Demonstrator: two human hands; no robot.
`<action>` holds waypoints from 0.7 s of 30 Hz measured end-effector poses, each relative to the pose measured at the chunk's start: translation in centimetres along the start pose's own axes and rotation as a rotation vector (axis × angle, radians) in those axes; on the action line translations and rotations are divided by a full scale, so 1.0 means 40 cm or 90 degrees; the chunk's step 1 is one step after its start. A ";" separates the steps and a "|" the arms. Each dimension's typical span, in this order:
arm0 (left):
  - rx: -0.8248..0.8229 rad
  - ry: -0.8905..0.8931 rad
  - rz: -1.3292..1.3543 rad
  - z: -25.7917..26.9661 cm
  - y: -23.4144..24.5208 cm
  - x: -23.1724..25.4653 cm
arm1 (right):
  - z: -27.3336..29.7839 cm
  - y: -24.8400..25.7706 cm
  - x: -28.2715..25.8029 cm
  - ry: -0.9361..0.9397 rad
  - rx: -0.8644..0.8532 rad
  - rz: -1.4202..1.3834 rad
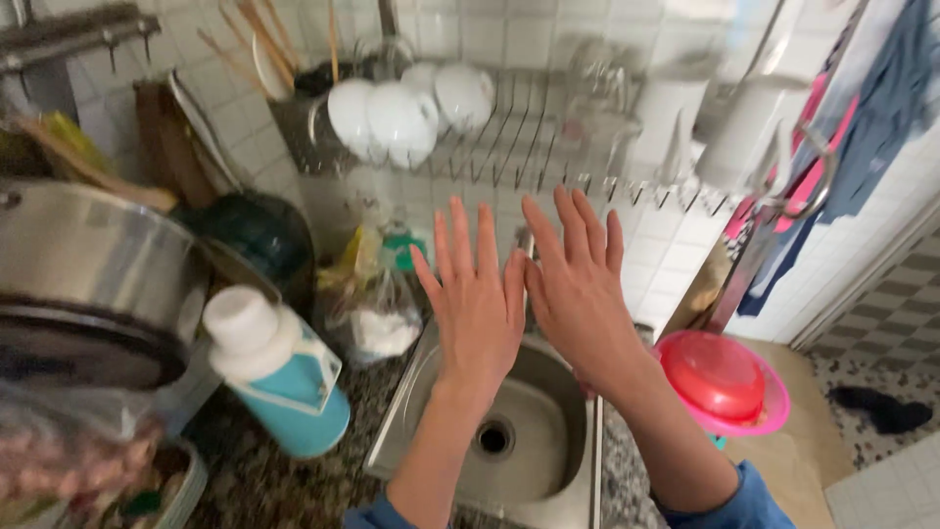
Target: Setting a table by retrieving plates and spoons from a kitchen rack and placing them on a dining table
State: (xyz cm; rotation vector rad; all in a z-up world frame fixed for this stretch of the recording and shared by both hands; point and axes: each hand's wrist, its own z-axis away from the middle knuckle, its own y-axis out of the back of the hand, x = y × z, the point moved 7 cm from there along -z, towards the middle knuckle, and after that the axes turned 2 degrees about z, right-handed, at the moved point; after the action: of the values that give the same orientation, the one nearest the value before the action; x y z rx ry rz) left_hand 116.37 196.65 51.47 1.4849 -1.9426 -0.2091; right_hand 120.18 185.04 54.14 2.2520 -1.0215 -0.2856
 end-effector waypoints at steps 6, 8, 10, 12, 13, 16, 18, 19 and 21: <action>0.030 -0.081 0.025 -0.181 0.052 0.073 | -0.153 0.098 0.067 0.026 0.085 0.063; 0.048 -0.111 0.037 -0.232 0.066 0.091 | -0.200 0.127 0.082 0.039 0.113 0.080; 0.064 -0.140 0.049 -0.277 0.077 0.107 | -0.242 0.148 0.095 0.052 0.139 0.095; 0.104 -0.168 0.001 -0.319 0.087 0.127 | -0.277 0.168 0.107 0.068 0.177 0.123; 0.107 -0.173 0.004 -0.343 0.088 0.134 | -0.298 0.176 0.114 0.067 0.182 0.128; 0.140 -0.201 -0.020 -0.413 0.101 0.162 | -0.351 0.225 0.128 0.074 0.218 0.128; 0.158 -0.193 -0.118 -0.461 0.112 0.178 | -0.379 0.276 0.117 0.133 0.238 0.123; 0.162 -0.197 -0.115 -0.483 0.112 0.187 | -0.398 0.283 0.129 0.132 0.243 0.128; 0.217 -0.227 -0.144 -0.519 0.123 0.212 | -0.434 0.301 0.149 0.146 0.274 0.141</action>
State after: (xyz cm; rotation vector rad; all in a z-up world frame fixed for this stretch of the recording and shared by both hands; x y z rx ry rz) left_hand 123.75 196.15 73.22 2.0072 -2.1646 -0.2669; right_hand 124.56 182.81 75.51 2.4388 -1.2844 0.3094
